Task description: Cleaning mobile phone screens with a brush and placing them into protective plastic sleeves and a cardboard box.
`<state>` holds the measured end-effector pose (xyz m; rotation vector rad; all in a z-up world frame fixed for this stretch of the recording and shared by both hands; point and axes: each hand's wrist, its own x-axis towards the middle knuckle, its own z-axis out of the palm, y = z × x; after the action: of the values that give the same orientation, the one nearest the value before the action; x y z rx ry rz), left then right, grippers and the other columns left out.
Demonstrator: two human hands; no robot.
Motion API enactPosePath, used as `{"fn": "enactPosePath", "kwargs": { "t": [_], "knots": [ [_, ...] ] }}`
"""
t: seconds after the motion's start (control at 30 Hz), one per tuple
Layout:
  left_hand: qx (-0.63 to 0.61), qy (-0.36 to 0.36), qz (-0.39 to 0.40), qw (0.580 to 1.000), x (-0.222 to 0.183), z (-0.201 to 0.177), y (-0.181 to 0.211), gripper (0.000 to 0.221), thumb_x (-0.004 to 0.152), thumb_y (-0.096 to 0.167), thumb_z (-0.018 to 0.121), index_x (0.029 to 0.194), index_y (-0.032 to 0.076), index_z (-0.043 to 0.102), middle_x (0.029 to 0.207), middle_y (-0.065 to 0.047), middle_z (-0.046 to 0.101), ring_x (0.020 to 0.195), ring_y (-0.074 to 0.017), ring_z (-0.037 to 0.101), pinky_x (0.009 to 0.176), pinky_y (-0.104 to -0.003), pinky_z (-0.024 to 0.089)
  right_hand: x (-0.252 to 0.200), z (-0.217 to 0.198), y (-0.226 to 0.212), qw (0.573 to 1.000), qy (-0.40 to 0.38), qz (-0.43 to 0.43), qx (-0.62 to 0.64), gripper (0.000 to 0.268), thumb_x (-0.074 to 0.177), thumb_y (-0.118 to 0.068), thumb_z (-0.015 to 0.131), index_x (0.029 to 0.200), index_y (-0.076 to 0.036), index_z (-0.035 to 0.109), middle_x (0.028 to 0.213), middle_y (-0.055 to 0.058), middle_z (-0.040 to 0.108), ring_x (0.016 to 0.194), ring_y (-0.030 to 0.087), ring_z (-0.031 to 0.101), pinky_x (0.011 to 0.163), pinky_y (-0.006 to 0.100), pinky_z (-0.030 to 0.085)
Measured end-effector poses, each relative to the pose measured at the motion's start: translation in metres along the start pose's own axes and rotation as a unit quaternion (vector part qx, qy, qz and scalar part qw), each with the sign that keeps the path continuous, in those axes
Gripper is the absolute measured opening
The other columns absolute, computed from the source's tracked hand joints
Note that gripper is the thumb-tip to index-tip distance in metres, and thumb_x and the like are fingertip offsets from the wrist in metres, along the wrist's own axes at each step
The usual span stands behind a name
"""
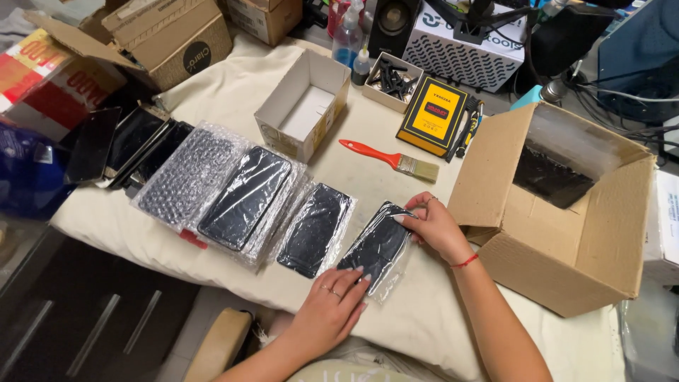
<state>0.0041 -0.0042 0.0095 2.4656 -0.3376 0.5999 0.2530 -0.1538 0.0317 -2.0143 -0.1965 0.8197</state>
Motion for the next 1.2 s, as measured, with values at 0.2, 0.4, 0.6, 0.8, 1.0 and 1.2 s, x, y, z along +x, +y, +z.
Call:
{"fn": "enactPosePath", "kwargs": {
  "t": [0.2,0.4,0.6,0.8,1.0,1.2],
  "knots": [
    [0.067,0.024,-0.012,0.997,0.006,0.007,-0.009,0.042,0.093,0.008,0.058,0.134,-0.001,0.060,0.117,-0.019,0.067,0.092,-0.0357,0.062,0.078,-0.046,0.050,-0.014,-0.006,-0.009,0.994,-0.077,-0.028,0.074,0.009,0.091,-0.011,0.071,0.095,-0.008,0.063,0.053,0.000,0.047,0.045,0.012,0.050,0.043,0.025,0.037],
    [-0.134,-0.067,-0.280,0.948,0.044,-0.013,-0.008,0.049,0.094,0.021,0.056,0.143,0.019,0.051,0.107,-0.012,0.079,0.108,-0.0243,0.076,0.082,-0.045,0.056,-0.022,-0.019,-0.039,0.991,-0.109,-0.068,0.019,0.036,0.102,-0.040,0.060,0.084,-0.008,0.062,0.063,0.007,0.062,0.053,0.009,0.045,0.048,0.023,0.031],
    [-0.199,-0.129,-0.393,0.889,0.080,-0.003,-0.032,0.040,0.087,0.025,0.076,0.122,0.009,0.067,0.083,-0.016,0.075,0.085,-0.0360,0.077,0.071,-0.042,0.059,0.007,-0.005,-0.038,0.994,-0.065,-0.089,-0.002,0.040,0.098,-0.039,0.068,0.105,0.000,0.075,0.066,0.005,0.064,0.060,0.012,0.061,0.056,0.022,0.043],
    [-0.184,-0.175,-0.424,0.870,0.101,-0.005,-0.028,0.057,0.085,0.029,0.081,0.128,0.001,0.055,0.105,-0.032,0.072,0.105,-0.0483,0.072,0.081,-0.053,0.060,0.067,-0.010,-0.029,0.825,0.144,-0.238,-0.492,0.040,0.089,-0.019,0.068,0.127,-0.007,0.062,0.128,0.012,0.059,0.114,0.030,0.065,0.089,0.044,0.060],
    [0.011,-0.171,-0.299,0.939,0.112,0.003,-0.029,0.043,0.086,0.035,0.079,0.102,0.000,0.061,0.088,-0.022,0.071,0.091,-0.0427,0.074,0.075,-0.050,0.062,0.104,-0.002,-0.024,0.804,0.140,-0.240,-0.526,0.058,0.080,-0.013,0.067,0.137,-0.006,0.054,0.126,0.011,0.056,0.118,0.033,0.060,0.094,0.042,0.058],
    [0.154,-0.109,-0.209,0.959,0.112,0.015,-0.029,0.062,0.085,0.039,0.081,0.124,-0.003,0.057,0.100,-0.021,0.065,0.103,-0.0409,0.066,0.084,-0.046,0.056,0.099,0.002,-0.038,0.808,0.164,-0.216,-0.524,0.049,0.078,-0.013,0.069,0.123,0.003,0.062,0.118,0.015,0.052,0.108,0.034,0.062,0.083,0.046,0.062]
  ]
}}
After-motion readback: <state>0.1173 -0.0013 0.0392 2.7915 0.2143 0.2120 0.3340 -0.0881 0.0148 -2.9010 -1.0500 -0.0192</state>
